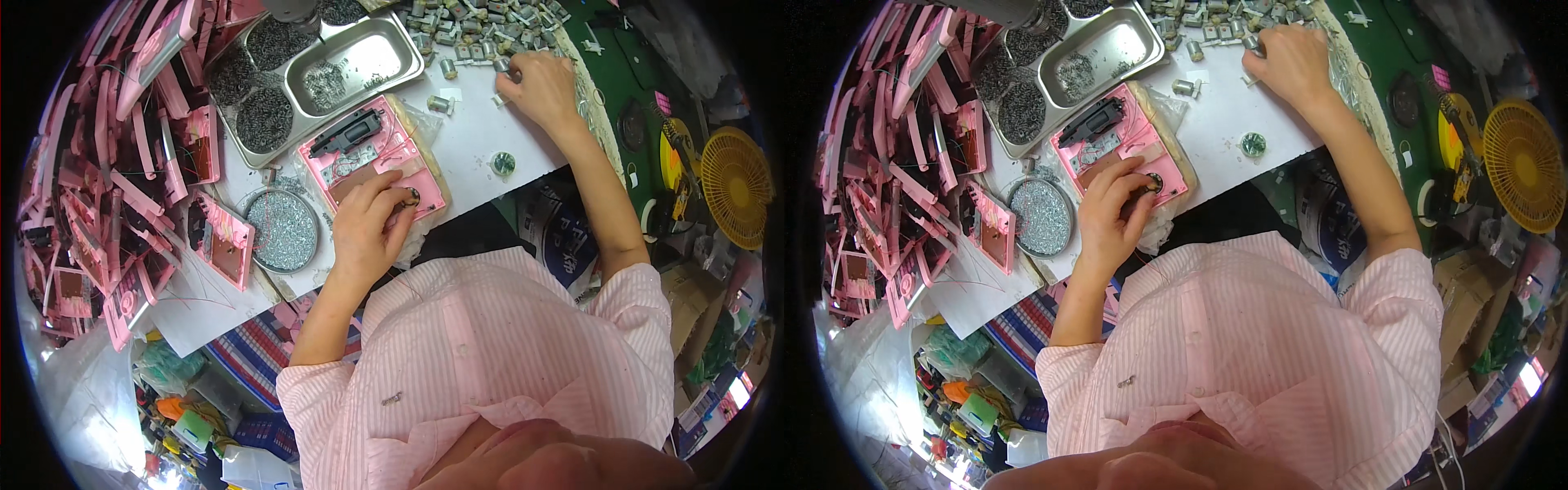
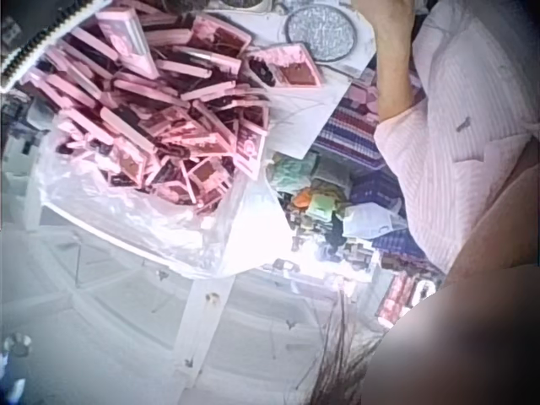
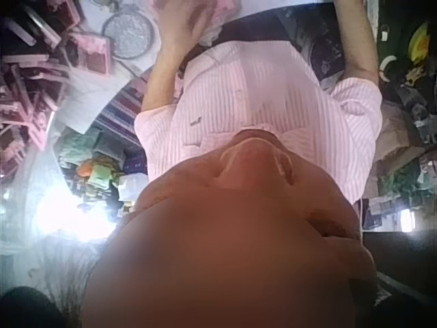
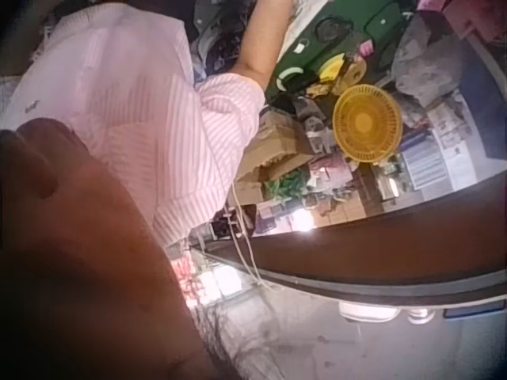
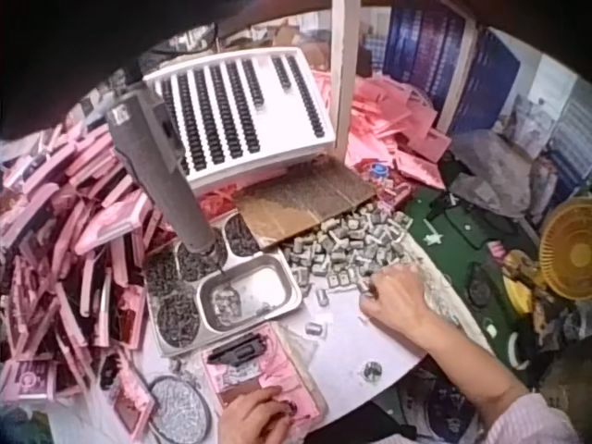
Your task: Assembling and soldering electronic components inside pink plastic housings at a workbench.
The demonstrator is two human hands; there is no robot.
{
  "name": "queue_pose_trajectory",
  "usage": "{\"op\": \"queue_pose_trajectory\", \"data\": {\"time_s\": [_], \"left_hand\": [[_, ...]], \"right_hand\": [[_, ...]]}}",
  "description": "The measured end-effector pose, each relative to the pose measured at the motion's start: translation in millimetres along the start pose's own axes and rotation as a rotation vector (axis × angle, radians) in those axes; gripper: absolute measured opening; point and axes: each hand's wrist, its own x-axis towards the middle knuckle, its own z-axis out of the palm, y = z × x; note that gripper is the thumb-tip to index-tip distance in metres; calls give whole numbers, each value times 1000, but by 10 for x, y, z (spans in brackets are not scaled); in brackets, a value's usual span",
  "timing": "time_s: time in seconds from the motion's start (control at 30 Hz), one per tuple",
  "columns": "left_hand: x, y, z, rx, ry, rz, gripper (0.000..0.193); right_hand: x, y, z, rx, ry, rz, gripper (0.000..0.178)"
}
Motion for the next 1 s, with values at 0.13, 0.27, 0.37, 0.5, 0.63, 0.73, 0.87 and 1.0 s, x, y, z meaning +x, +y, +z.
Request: {"op": "queue_pose_trajectory", "data": {"time_s": [0.13,0.27,0.37,0.5,0.63,0.73,0.87,1.0], "left_hand": [[204,91,-48,-200,111,-180,28],[739,230,-14,-310,8,-219,26],[920,240,31,-436,-147,-221,25],[900,217,163,-815,-122,-335,24],[995,334,316,-877,-110,-354,25],[1103,294,401,-651,-168,-91,25],[1786,83,286,-477,-382,119,25],[2641,-342,447,38,106,115,15]], "right_hand": [[-110,-196,-243,845,-156,-5,21],[-236,-544,-560,1354,-575,33,23],[-338,-572,-589,1528,-531,60,20],[-507,-641,-603,1748,-272,207,17],[-618,-603,-543,1986,-218,374,15],[-656,-420,-384,2341,-326,416,14],[-721,-243,-362,2558,-368,414,14],[-738,-168,-280,2529,-321,365,20]]}}
